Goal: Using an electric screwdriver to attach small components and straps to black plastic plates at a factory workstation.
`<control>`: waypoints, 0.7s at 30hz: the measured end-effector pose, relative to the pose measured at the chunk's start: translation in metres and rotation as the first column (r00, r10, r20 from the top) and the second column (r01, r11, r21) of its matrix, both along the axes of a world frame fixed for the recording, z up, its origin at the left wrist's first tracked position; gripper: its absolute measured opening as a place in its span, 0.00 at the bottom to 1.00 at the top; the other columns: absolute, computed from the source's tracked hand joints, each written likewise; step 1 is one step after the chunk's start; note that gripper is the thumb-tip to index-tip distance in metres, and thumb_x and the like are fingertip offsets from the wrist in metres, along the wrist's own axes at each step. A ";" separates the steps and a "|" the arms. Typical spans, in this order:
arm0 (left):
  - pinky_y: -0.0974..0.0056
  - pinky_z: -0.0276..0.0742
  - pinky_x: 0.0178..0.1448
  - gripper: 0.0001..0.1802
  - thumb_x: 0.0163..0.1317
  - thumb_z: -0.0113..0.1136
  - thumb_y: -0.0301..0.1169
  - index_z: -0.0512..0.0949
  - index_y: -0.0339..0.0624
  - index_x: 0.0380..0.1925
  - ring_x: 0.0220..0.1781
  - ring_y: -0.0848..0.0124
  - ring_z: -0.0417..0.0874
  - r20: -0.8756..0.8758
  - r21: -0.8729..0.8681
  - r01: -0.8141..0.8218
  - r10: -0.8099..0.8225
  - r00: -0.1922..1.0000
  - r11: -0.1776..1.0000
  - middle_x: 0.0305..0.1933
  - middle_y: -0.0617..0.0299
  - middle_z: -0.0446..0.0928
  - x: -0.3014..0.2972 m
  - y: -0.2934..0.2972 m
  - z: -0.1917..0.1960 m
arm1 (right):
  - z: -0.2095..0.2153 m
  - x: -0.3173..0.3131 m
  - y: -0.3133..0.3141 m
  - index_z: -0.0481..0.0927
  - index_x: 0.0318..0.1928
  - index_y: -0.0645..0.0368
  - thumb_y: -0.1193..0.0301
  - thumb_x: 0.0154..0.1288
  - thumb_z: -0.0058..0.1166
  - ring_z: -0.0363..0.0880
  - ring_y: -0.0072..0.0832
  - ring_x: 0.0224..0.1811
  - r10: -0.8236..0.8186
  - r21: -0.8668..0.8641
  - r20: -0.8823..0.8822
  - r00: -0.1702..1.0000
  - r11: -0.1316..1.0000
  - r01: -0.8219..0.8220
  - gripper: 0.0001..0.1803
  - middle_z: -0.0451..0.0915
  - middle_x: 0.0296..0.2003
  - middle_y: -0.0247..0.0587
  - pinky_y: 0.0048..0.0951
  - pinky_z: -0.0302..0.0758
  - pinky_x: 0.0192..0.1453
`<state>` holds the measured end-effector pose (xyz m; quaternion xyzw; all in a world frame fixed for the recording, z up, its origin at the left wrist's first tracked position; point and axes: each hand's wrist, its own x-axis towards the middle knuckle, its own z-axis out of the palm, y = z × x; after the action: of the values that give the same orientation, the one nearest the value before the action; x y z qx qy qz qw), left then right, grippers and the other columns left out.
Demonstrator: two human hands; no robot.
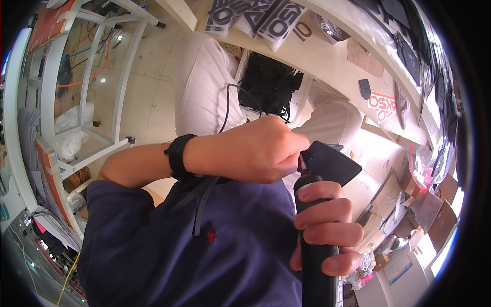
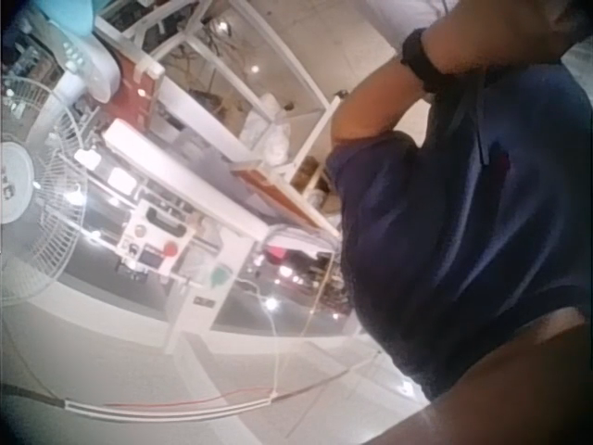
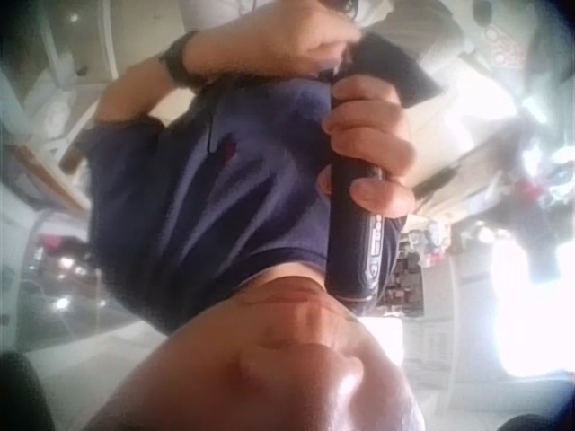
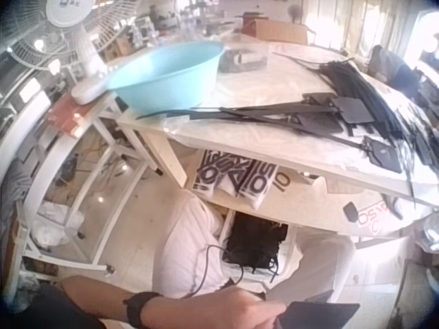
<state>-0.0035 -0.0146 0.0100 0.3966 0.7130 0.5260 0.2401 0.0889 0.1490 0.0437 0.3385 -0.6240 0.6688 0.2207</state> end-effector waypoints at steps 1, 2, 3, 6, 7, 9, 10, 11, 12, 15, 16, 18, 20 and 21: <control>0.53 0.68 0.25 0.01 0.59 0.55 0.22 0.74 0.36 0.29 0.21 0.47 0.74 -0.001 0.001 0.001 -0.001 1.000 1.000 0.20 0.47 0.71 0.000 0.000 -0.001 | 0.000 -0.001 -0.001 0.68 0.56 0.41 0.61 0.62 0.68 0.78 0.35 0.36 -0.001 0.001 -0.001 1.000 1.000 0.001 0.26 0.71 0.42 0.37 0.47 0.76 0.41; 0.52 0.68 0.25 0.01 0.59 0.55 0.23 0.74 0.36 0.29 0.21 0.47 0.74 -0.001 0.029 -0.017 0.017 1.000 0.999 0.20 0.47 0.71 -0.001 0.001 -0.001 | -0.001 -0.003 -0.002 0.68 0.55 0.41 0.61 0.62 0.68 0.79 0.35 0.36 -0.007 -0.017 -0.018 1.000 1.000 0.007 0.26 0.72 0.41 0.38 0.47 0.76 0.41; 0.52 0.69 0.26 0.02 0.59 0.55 0.23 0.74 0.36 0.29 0.22 0.47 0.75 -0.009 0.059 -0.034 0.035 0.999 0.998 0.20 0.47 0.72 -0.001 0.002 -0.002 | -0.002 -0.005 -0.002 0.68 0.55 0.42 0.62 0.62 0.68 0.79 0.36 0.35 -0.013 -0.034 -0.043 0.999 0.999 0.011 0.25 0.72 0.41 0.38 0.47 0.76 0.40; 0.52 0.70 0.27 0.01 0.59 0.55 0.23 0.75 0.37 0.31 0.23 0.47 0.76 0.010 0.032 -0.017 0.017 1.000 0.999 0.21 0.48 0.73 0.001 -0.001 -0.003 | -0.004 -0.012 -0.001 0.68 0.52 0.46 0.70 0.60 0.69 0.80 0.39 0.37 0.031 -0.033 -0.108 0.994 0.999 -0.034 0.25 0.76 0.42 0.43 0.47 0.80 0.41; 0.53 0.72 0.28 0.03 0.59 0.55 0.23 0.76 0.38 0.33 0.24 0.48 0.78 0.029 -0.005 -0.005 0.005 1.000 1.000 0.22 0.48 0.74 0.002 0.000 -0.001 | -0.002 -0.012 0.004 0.69 0.49 0.49 0.71 0.57 0.71 0.81 0.39 0.38 0.049 0.002 -0.093 0.994 0.999 -0.049 0.25 0.77 0.42 0.45 0.45 0.82 0.41; 0.54 0.73 0.28 0.06 0.60 0.55 0.23 0.78 0.37 0.36 0.24 0.48 0.79 0.016 0.014 -0.002 0.001 1.000 1.000 0.23 0.47 0.75 0.002 0.002 -0.007 | 0.002 -0.011 0.013 0.69 0.47 0.50 0.73 0.54 0.73 0.81 0.41 0.39 0.080 0.052 0.023 0.997 0.995 -0.081 0.26 0.76 0.42 0.45 0.48 0.82 0.44; 0.54 0.73 0.28 0.06 0.60 0.55 0.23 0.78 0.37 0.36 0.24 0.48 0.79 -0.032 0.004 0.010 -0.010 0.999 1.000 0.23 0.47 0.75 0.001 0.003 -0.012 | -0.006 -0.016 0.017 0.69 0.47 0.52 0.74 0.52 0.74 0.80 0.45 0.42 0.145 -0.012 0.056 0.988 0.989 -0.144 0.28 0.76 0.43 0.47 0.52 0.80 0.48; 0.54 0.73 0.28 0.06 0.60 0.54 0.23 0.78 0.37 0.37 0.24 0.49 0.79 -0.006 -0.009 -0.011 0.011 1.000 1.000 0.23 0.47 0.76 0.002 0.003 -0.016 | -0.013 -0.018 0.019 0.69 0.47 0.52 0.74 0.52 0.74 0.80 0.45 0.42 0.130 -0.010 0.020 0.991 0.991 -0.130 0.28 0.76 0.43 0.47 0.52 0.80 0.48; 0.54 0.73 0.28 0.07 0.61 0.54 0.23 0.78 0.36 0.38 0.24 0.49 0.79 0.029 -0.019 -0.016 0.016 0.999 1.000 0.23 0.47 0.76 -0.002 0.006 -0.020 | -0.021 -0.018 0.023 0.68 0.48 0.53 0.74 0.52 0.75 0.80 0.46 0.44 0.094 -0.062 0.066 0.993 0.994 -0.090 0.28 0.76 0.44 0.48 0.54 0.79 0.50; 0.54 0.73 0.28 0.09 0.61 0.53 0.23 0.79 0.35 0.40 0.25 0.49 0.79 0.094 -0.107 -0.082 0.092 0.991 0.991 0.23 0.47 0.77 -0.018 0.015 -0.033 | -0.020 -0.022 0.023 0.62 0.57 0.51 0.56 0.64 0.67 0.77 0.38 0.38 -0.143 -0.069 0.116 0.983 0.986 0.151 0.31 0.72 0.40 0.45 0.49 0.81 0.43; 0.53 0.75 0.30 0.10 0.62 0.53 0.24 0.78 0.33 0.42 0.26 0.50 0.81 0.089 -0.243 -0.050 0.073 0.993 0.969 0.23 0.46 0.78 -0.028 0.018 -0.026 | -0.020 -0.021 0.022 0.60 0.57 0.51 0.55 0.65 0.66 0.77 0.37 0.37 -0.185 -0.109 0.132 0.974 0.974 0.200 0.32 0.71 0.40 0.44 0.49 0.80 0.43; 0.52 0.76 0.31 0.12 0.62 0.54 0.26 0.78 0.33 0.43 0.27 0.49 0.82 -0.101 -0.302 -0.056 0.026 0.995 0.952 0.24 0.45 0.78 -0.044 0.026 -0.054 | -0.018 -0.019 0.024 0.58 0.59 0.51 0.53 0.67 0.62 0.75 0.35 0.37 -0.245 -0.158 0.160 0.956 0.950 0.270 0.32 0.69 0.40 0.43 0.48 0.80 0.44; 0.51 0.77 0.35 0.15 0.63 0.54 0.28 0.79 0.32 0.47 0.31 0.49 0.84 -0.319 -0.380 -0.088 -0.041 0.947 0.921 0.28 0.44 0.80 -0.060 0.038 -0.070 | -0.019 -0.015 0.030 0.60 0.58 0.52 0.58 0.67 0.64 0.76 0.38 0.40 -0.264 -0.202 0.185 0.947 0.932 0.299 0.30 0.71 0.42 0.46 0.50 0.79 0.47; 0.51 0.77 0.35 0.15 0.63 0.54 0.28 0.79 0.32 0.47 0.31 0.49 0.84 -0.330 -0.392 -0.080 -0.059 0.942 0.917 0.28 0.44 0.80 -0.068 0.040 -0.075 | -0.020 -0.013 0.033 0.61 0.58 0.53 0.63 0.66 0.65 0.77 0.41 0.42 -0.255 -0.236 0.221 0.941 0.923 0.305 0.29 0.72 0.43 0.48 0.52 0.78 0.50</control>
<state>-0.0713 0.0252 -0.0652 0.4187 0.8378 0.2955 0.1883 0.0762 0.1815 0.0237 0.1485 -0.5882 0.7367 0.2986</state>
